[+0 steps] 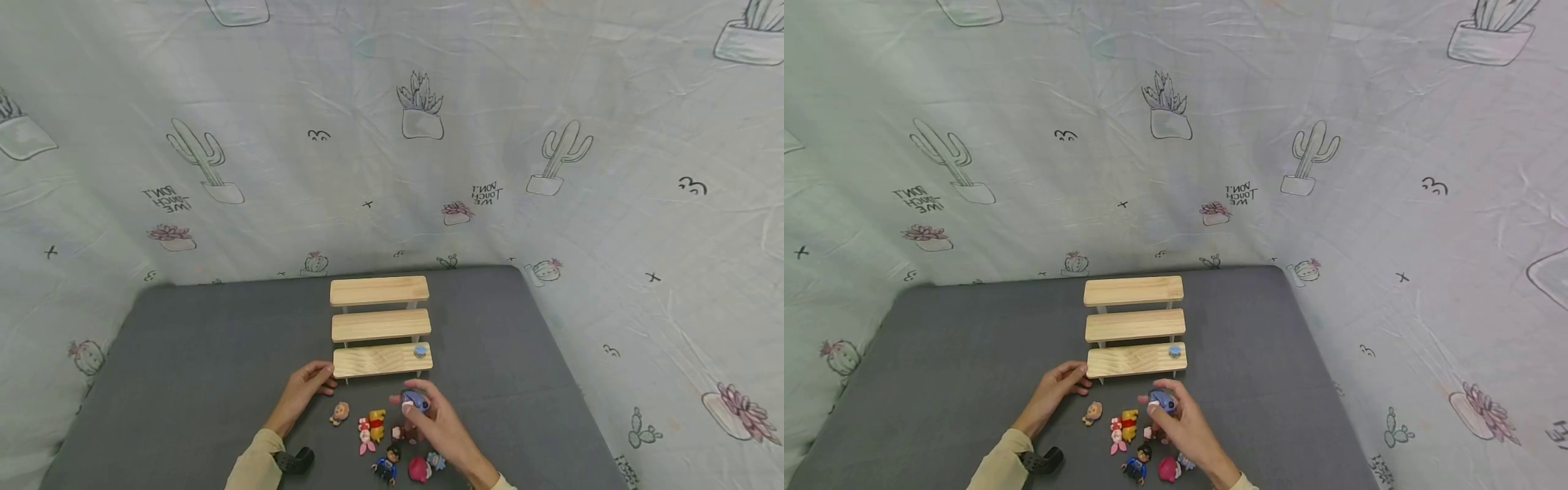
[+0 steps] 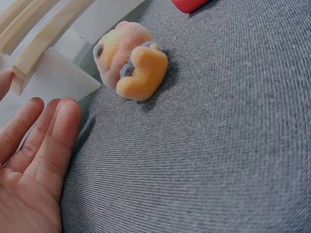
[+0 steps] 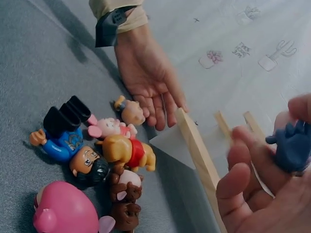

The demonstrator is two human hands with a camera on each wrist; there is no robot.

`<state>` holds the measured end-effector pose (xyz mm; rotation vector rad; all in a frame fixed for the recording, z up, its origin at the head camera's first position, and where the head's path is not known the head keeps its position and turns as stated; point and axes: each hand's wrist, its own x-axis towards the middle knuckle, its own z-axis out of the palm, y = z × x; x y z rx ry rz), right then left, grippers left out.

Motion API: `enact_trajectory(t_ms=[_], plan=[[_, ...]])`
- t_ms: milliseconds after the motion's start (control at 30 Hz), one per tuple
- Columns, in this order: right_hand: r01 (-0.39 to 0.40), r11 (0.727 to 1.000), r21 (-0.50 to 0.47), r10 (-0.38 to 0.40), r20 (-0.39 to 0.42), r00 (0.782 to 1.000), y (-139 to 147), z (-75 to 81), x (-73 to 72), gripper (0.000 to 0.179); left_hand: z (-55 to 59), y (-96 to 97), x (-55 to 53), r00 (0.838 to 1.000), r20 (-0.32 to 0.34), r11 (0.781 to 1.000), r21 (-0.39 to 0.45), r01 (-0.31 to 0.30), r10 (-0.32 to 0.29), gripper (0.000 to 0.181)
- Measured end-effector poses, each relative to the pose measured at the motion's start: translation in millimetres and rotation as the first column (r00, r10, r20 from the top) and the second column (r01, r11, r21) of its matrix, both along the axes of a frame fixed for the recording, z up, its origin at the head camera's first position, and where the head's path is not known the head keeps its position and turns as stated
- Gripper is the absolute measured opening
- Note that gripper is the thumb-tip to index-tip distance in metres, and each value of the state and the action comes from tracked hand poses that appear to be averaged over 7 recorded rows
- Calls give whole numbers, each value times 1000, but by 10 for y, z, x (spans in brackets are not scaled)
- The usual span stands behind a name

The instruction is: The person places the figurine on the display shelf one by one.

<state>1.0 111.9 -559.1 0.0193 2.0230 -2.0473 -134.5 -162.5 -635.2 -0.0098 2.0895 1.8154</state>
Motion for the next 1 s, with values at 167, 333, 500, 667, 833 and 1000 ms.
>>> enact_trajectory(t_ms=[167,333,500,667,833,1000], plan=[[-16,997,80,18,-21,1000,12,-18,0,42,-1,6,1,1000,1,1000,-12,-6,6,43],[-30,999,24,31,-41,999,27,-43,4,37,11,8,10,1000,3,1000,-18,-4,4,43],[6,1000,4,-5,-91,996,39,-51,-11,39,19,10,14,1000,8,1000,-12,-5,6,42],[82,994,-69,-83,-20,996,61,-37,-19,48,16,19,13,1000,9,1000,-25,-3,4,43],[121,991,-65,-120,24,992,93,1,-39,50,14,18,9,1000,13,1000,-11,-4,4,40],[139,989,-41,-138,32,990,114,65,-86,48,30,19,4,1000,16,1000,-5,-3,3,41]])
